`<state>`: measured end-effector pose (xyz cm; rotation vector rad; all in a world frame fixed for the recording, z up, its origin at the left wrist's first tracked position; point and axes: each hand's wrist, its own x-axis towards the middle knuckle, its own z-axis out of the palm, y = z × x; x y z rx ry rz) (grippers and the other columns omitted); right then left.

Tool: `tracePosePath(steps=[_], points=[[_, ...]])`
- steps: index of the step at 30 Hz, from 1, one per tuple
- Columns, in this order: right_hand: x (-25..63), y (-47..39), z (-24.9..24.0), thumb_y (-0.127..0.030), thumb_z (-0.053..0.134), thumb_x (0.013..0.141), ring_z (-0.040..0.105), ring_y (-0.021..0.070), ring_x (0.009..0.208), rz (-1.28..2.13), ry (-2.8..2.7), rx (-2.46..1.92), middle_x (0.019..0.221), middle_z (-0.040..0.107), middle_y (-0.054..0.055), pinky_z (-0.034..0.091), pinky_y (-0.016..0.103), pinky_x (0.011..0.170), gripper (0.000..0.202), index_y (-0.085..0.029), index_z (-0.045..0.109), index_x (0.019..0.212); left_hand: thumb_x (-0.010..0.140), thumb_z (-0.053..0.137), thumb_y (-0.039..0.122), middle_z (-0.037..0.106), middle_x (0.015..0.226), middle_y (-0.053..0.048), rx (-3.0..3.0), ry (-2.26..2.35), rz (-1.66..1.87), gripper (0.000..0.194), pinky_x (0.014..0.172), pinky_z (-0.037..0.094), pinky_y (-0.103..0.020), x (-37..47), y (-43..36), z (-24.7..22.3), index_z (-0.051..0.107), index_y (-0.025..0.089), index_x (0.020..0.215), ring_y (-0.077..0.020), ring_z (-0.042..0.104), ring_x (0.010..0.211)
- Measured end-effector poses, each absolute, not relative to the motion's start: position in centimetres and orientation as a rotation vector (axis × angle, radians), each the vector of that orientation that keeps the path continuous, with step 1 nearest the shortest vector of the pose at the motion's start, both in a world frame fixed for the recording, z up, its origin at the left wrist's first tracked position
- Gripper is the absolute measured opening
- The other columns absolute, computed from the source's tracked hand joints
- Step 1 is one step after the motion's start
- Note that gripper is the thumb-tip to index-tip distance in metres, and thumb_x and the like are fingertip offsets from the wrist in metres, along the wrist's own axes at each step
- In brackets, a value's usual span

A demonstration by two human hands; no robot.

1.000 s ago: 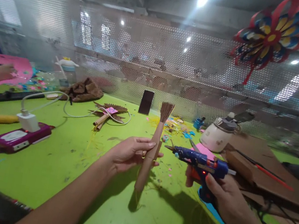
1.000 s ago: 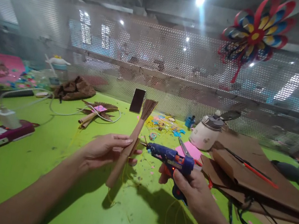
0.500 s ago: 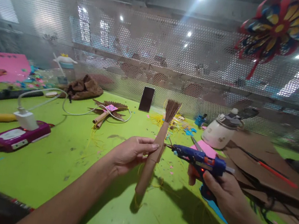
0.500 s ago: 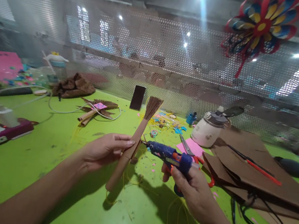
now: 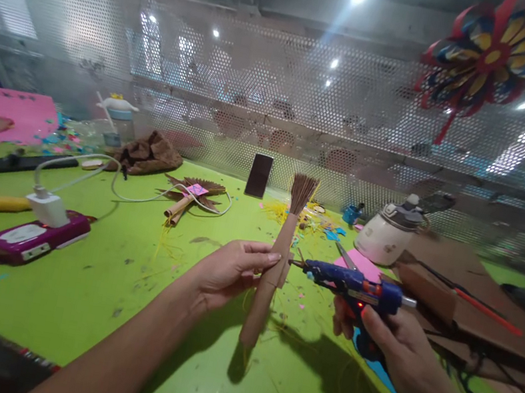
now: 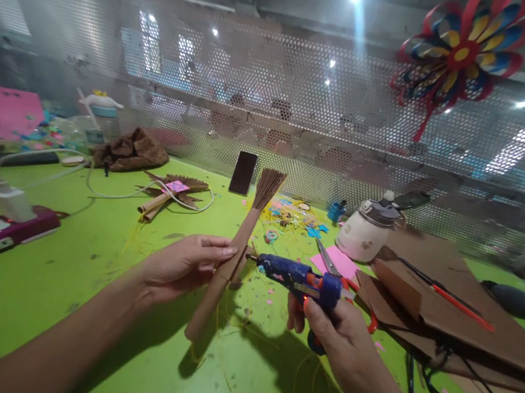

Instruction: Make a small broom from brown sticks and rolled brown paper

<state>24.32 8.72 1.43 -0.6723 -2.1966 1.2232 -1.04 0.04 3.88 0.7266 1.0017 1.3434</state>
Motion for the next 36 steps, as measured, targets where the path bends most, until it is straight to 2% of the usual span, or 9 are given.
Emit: tracePosePath(steps=[6, 10, 16, 23, 30, 36], points=[[24.46, 8.73, 0.78, -0.043, 0.039, 0.093, 0.053, 0.0179, 0.070, 1.411, -2.068, -0.646, 0.077, 0.060, 0.006, 0.040, 0.029, 0.063, 0.033, -0.018, 0.059, 0.091, 0.068, 0.075, 0.022, 0.068, 0.090, -0.010, 0.746, 0.978, 1.352, 0.023, 0.077, 0.043, -0.029, -0.99, -0.05, 3.81, 0.072, 0.010, 0.089, -0.0151, 0.059, 0.075], [24.19, 8.72, 0.83, -0.042, 0.041, 0.093, 0.053, 0.0172, 0.070, 1.466, -2.006, -0.623, 0.078, 0.058, 0.005, 0.040, 0.030, 0.065, 0.030, -0.018, 0.058, 0.088, 0.070, 0.074, 0.021, 0.069, 0.089, -0.010, 0.760, 0.963, 1.346, 0.023, 0.075, 0.043, -0.028, -0.84, -0.14, 3.86, 0.072, 0.009, 0.089, -0.0150, 0.059, 0.075], [24.16, 8.95, 0.72, -0.041, 0.041, 0.093, 0.053, 0.0172, 0.070, 1.456, -1.971, -0.643, 0.078, 0.057, 0.005, 0.039, 0.030, 0.065, 0.029, -0.018, 0.058, 0.087, 0.068, 0.074, 0.021, 0.070, 0.089, -0.011, 0.742, 0.962, 1.356, 0.020, 0.076, 0.043, -0.029, -0.69, -0.20, 4.01, 0.072, 0.010, 0.085, -0.0157, 0.060, 0.075], [24.38, 9.18, 0.47, -0.043, 0.042, 0.092, 0.053, 0.0179, 0.071, 1.486, -1.963, -0.658, 0.080, 0.058, 0.006, 0.039, 0.030, 0.064, 0.031, -0.017, 0.059, 0.089, 0.071, 0.073, 0.020, 0.070, 0.089, -0.010, 0.731, 0.945, 1.354, 0.021, 0.077, 0.043, -0.027, -0.85, -0.10, 3.93, 0.071, 0.010, 0.089, -0.0141, 0.060, 0.077], [24.19, 8.58, 1.12, -0.047, 0.042, 0.091, 0.051, 0.0173, 0.065, 1.486, -2.015, -0.624, 0.071, 0.059, 0.006, 0.038, 0.029, 0.060, 0.036, -0.016, 0.060, 0.082, 0.070, 0.074, 0.020, 0.067, 0.086, -0.008, 0.683, 0.967, 1.379, 0.024, 0.075, 0.044, -0.028, -0.91, -0.06, 4.04, 0.071, 0.011, 0.091, -0.0131, 0.058, 0.073], [23.59, 8.21, 1.44, -0.044, 0.044, 0.091, 0.051, 0.0176, 0.066, 1.526, -1.896, -0.604, 0.072, 0.057, 0.006, 0.040, 0.030, 0.063, 0.033, -0.016, 0.062, 0.089, 0.069, 0.074, 0.020, 0.067, 0.084, -0.009, 0.691, 0.965, 1.357, 0.023, 0.072, 0.043, -0.028, -0.66, -0.22, 4.19, 0.070, 0.010, 0.089, -0.0140, 0.058, 0.071]])
